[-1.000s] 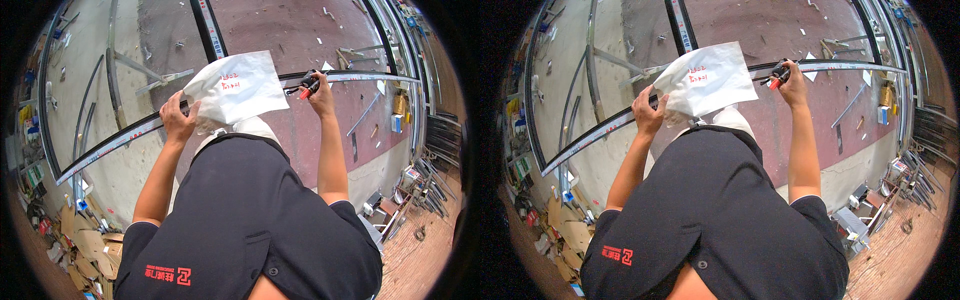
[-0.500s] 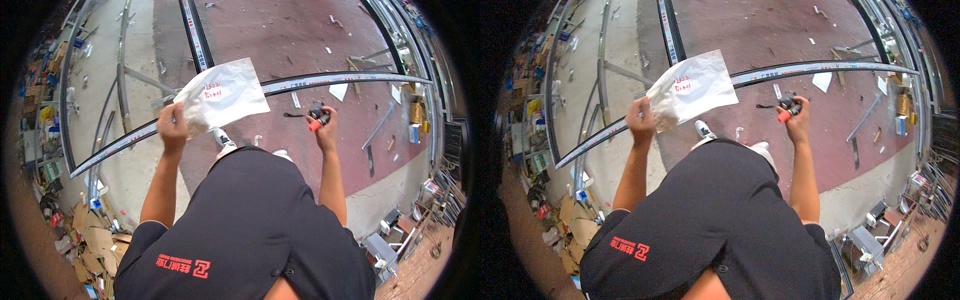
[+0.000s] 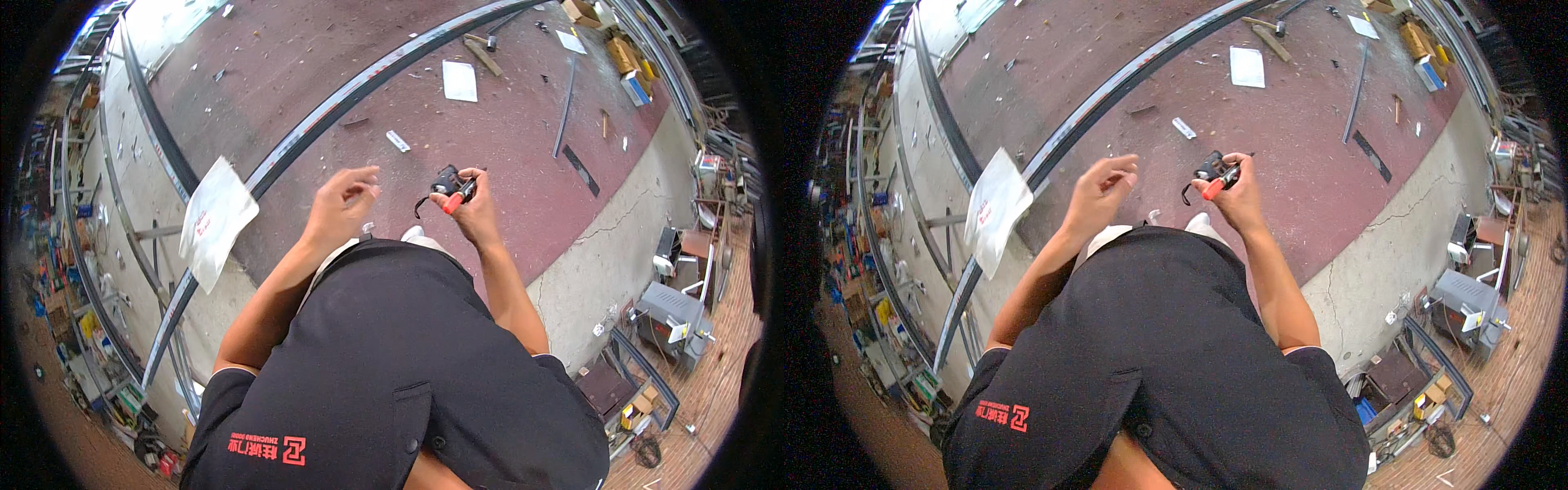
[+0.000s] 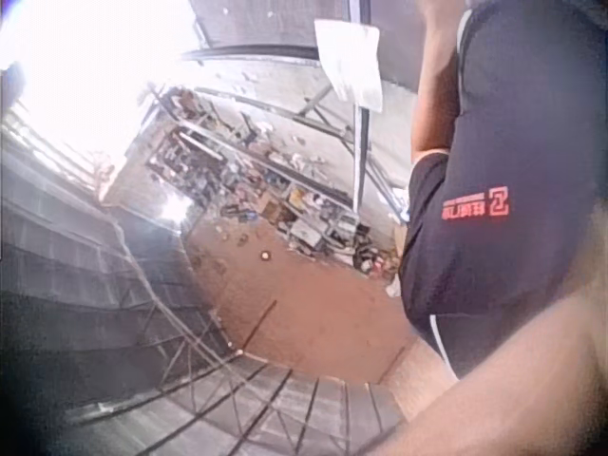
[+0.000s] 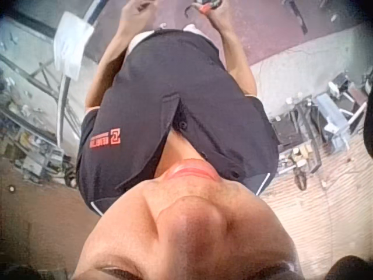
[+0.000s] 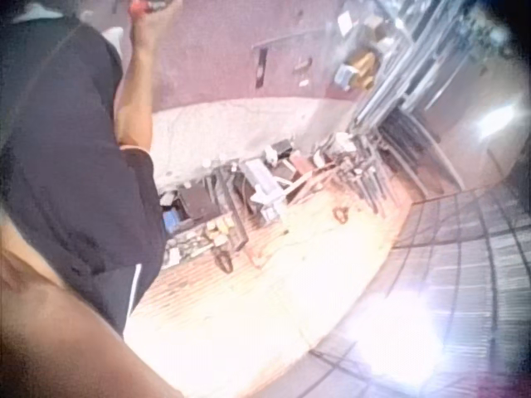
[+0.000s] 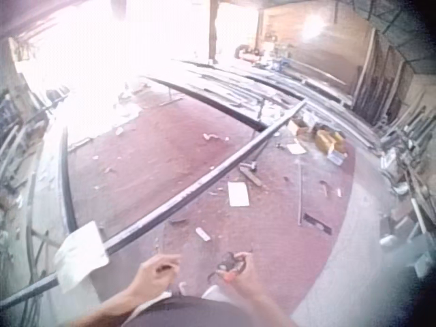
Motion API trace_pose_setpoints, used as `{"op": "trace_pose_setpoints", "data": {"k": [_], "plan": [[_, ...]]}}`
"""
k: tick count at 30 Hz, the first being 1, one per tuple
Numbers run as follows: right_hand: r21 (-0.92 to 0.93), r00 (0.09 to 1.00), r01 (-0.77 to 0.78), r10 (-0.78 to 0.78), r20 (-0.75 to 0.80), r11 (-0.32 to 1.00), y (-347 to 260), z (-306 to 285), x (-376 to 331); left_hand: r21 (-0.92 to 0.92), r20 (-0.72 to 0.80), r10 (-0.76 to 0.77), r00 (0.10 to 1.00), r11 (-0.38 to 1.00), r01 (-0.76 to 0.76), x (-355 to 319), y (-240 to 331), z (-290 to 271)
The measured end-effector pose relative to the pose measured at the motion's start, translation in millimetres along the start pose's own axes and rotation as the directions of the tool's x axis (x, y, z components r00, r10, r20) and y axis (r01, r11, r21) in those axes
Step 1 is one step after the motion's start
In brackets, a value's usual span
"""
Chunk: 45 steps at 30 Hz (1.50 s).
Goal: The person uses a tape measure to measure the lengths of several metal frame profiles laid out on the floor. They then retrieve a red marker and a piece of paper, write down the measurements, and return to mark the metal profiles directly with the marker.
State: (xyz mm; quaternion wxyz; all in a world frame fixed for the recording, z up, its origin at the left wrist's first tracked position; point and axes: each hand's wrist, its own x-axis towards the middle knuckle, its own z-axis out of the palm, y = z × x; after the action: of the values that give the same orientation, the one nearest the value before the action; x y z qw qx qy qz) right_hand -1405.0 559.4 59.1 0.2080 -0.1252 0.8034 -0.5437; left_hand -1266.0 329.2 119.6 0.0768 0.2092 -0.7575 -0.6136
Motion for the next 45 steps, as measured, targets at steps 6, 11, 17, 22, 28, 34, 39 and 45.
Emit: {"op": "trace_pose_setpoints", "data": {"k": [6,11,17,22,28,34,39,45], "plan": [[-0.039,0.983,0.169,-0.171,-0.062,0.985,-23.9,-17.0,18.7,-0.216,0.324,-0.402,0.856,0.850,0.481,53.0,32.7,62.2],[0.007,0.996,0.089,-0.089,0.027,0.996,-40.6,-11.0,49.4,-0.245,0.413,-0.526,0.744,0.722,0.647,106.7,50.5,81.8],[0.433,0.992,-0.027,-0.028,0.120,0.901,-47.9,-59.2,133.5,-0.092,0.518,-0.442,0.732,0.822,0.562,216.9,48.7,90.4],[0.522,0.983,-0.049,-0.052,0.177,0.851,-66.0,-101.5,195.5,0.004,0.717,-0.298,0.631,0.906,0.423,309.0,67.5,109.0],[0.460,0.972,0.004,-0.111,0.207,0.888,-82.3,-143.2,263.0,0.083,0.799,-0.297,0.523,0.916,0.392,387.0,101.3,127.4],[0.557,0.996,0.088,-0.055,-0.076,0.826,-46.5,-265.9,349.4,0.356,0.791,-0.314,0.525,0.934,0.023,464.8,113.1,128.8],[0.669,0.900,0.309,0.019,-0.435,0.675,1.8,-427.1,449.1,0.598,0.580,-0.549,0.602,0.788,0.143,489.0,132.1,138.5],[0.288,0.828,0.160,0.030,-0.560,0.944,36.8,-503.8,561.8,0.565,0.395,-0.543,0.741,0.779,0.270,510.8,142.4,181.8]]}}
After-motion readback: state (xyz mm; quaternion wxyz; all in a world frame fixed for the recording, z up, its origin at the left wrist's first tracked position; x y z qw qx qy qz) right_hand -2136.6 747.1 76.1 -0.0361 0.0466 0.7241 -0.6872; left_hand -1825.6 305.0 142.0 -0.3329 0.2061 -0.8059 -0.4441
